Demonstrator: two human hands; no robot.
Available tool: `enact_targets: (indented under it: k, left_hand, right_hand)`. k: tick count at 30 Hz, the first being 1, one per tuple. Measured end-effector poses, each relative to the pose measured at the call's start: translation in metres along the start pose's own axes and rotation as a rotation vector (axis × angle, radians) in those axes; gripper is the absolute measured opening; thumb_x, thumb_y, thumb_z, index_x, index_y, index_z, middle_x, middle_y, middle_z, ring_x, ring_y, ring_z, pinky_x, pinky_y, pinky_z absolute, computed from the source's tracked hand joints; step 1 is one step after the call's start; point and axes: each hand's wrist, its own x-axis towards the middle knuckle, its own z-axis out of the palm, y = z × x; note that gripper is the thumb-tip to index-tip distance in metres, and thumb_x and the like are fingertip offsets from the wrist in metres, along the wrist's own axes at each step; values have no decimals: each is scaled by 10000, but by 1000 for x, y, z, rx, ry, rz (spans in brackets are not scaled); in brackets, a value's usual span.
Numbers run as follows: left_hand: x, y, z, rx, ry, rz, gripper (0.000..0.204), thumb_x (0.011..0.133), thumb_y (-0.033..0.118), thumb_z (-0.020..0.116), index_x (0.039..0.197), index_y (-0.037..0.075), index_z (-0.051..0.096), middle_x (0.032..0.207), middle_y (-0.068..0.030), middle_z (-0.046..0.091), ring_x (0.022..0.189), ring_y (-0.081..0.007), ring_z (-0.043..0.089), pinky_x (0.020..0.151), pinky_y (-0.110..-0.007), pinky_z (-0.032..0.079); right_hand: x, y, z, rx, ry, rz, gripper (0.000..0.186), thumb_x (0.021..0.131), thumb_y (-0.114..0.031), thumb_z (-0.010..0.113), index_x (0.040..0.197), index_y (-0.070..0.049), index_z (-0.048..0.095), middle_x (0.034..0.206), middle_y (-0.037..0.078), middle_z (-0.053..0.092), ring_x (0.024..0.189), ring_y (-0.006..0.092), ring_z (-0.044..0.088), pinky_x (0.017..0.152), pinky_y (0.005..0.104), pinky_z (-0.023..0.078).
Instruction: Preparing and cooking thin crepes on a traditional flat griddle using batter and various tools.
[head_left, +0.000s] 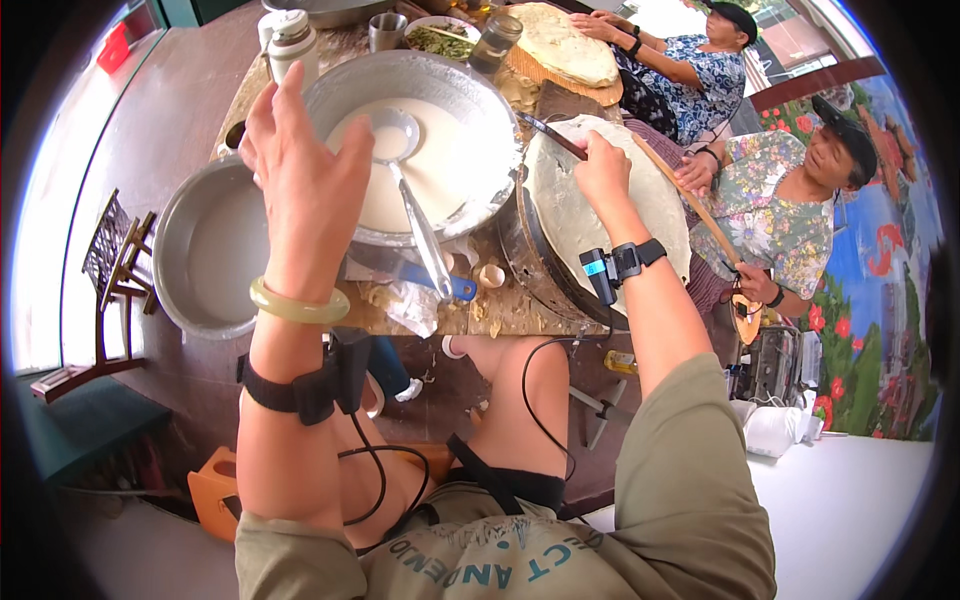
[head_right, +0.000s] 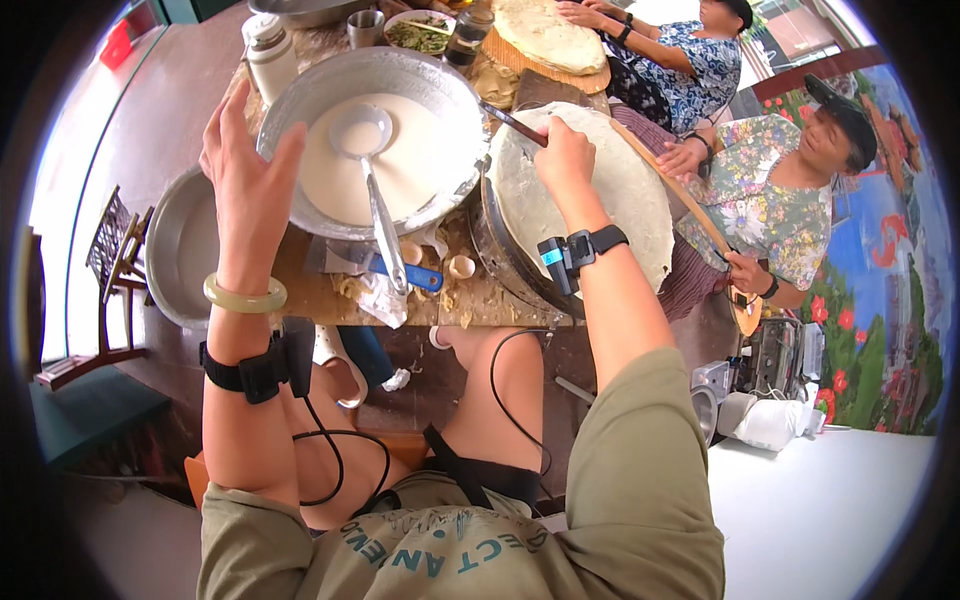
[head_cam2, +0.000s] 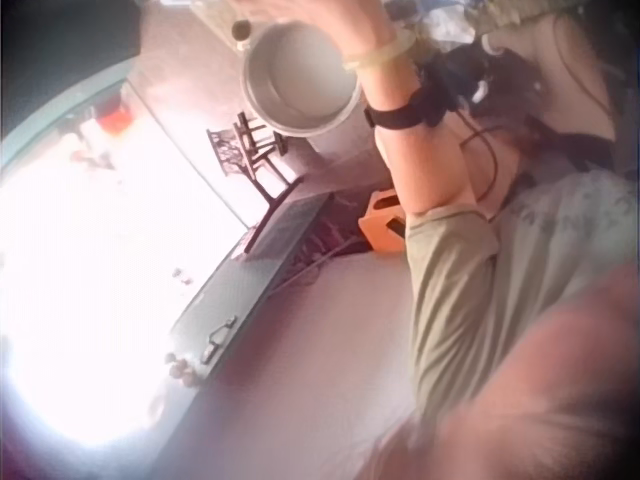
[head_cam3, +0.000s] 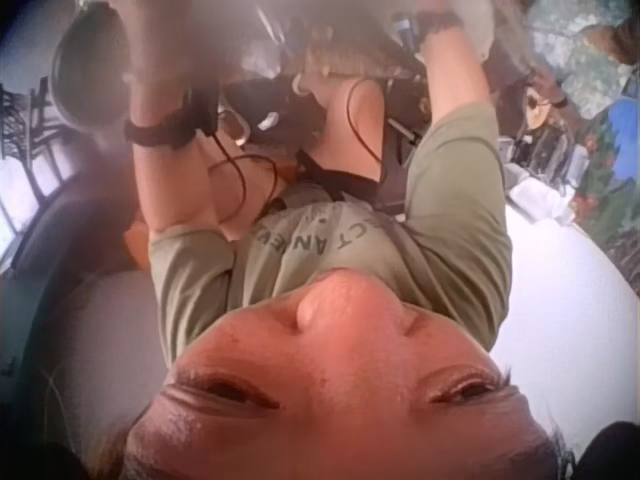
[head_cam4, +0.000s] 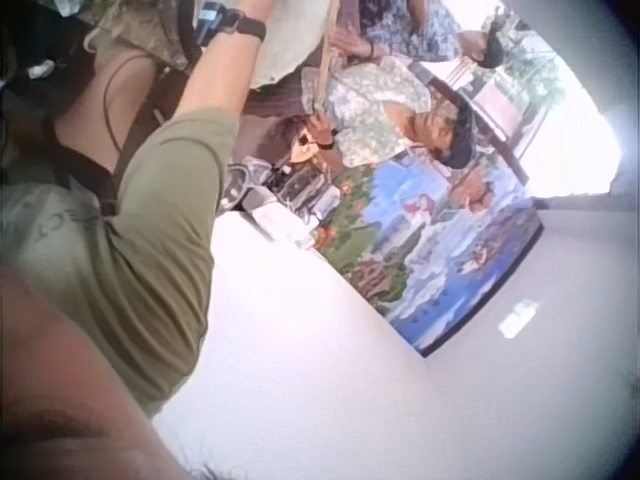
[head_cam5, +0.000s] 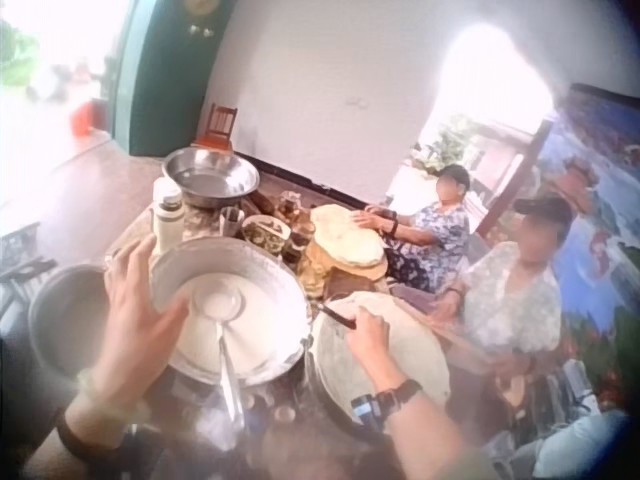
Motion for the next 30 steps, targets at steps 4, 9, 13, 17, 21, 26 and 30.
enact_targets:
  k: [4,9,13,17,21,26,30]
  left_hand:
    - [-4,1,3,9,108,42,605,739,183,659,1284,48,433,1269,-234,414,1178,-404,384,990,-480,330]
    - [-3,13,-9,-31,-73,-49,652,792,257,660,1346,43,392,1330,-214,395,1271,-359,315,1073,-437,220]
    - [-10,1,9,0,120,6,617,744,216,666,1284,38,427,1274,-238,408,1195,-414,365,979,-520,331]
    - [-10,10,7,-96,-22,-71,693,777,256,656,1367,56,353,1392,-237,285,1288,-434,235,1042,-544,259]
    - [-11,6,10,-52,15,-52,671,784,250,658,1354,44,369,1346,-236,354,1259,-404,297,1052,-486,247]
    - [-7,10,5,-44,18,-43,658,804,258,658,1356,43,374,1320,-220,398,1247,-369,330,1065,-446,226]
    - [-4,13,8,-22,1,-21,650,807,253,660,1355,44,377,1316,-213,403,1244,-364,336,1064,-445,229]
  right_hand:
    - [-20,-11,3,24,4,-61,226,714,-33,581,920,-112,634,817,147,675,817,349,641,744,442,485]
    - [-45,-16,3,92,33,-125,239,708,-3,565,913,-110,623,796,132,676,777,346,644,716,452,486]
    - [-67,-22,2,99,54,-195,254,709,16,557,918,-115,617,784,126,674,754,350,642,694,462,486]
    - [-91,-18,-8,102,49,-211,264,707,28,555,924,-115,607,795,125,673,746,358,639,682,470,487]
    - [-112,-13,-22,156,-4,-232,265,700,43,549,913,-104,605,790,135,667,746,365,636,677,466,486]
    - [-110,3,-55,362,-79,-111,241,690,59,535,888,-50,618,799,183,652,766,354,640,692,406,496]
    - [-26,54,-54,234,175,-111,252,696,44,524,911,-40,626,827,213,643,821,372,634,710,402,489]
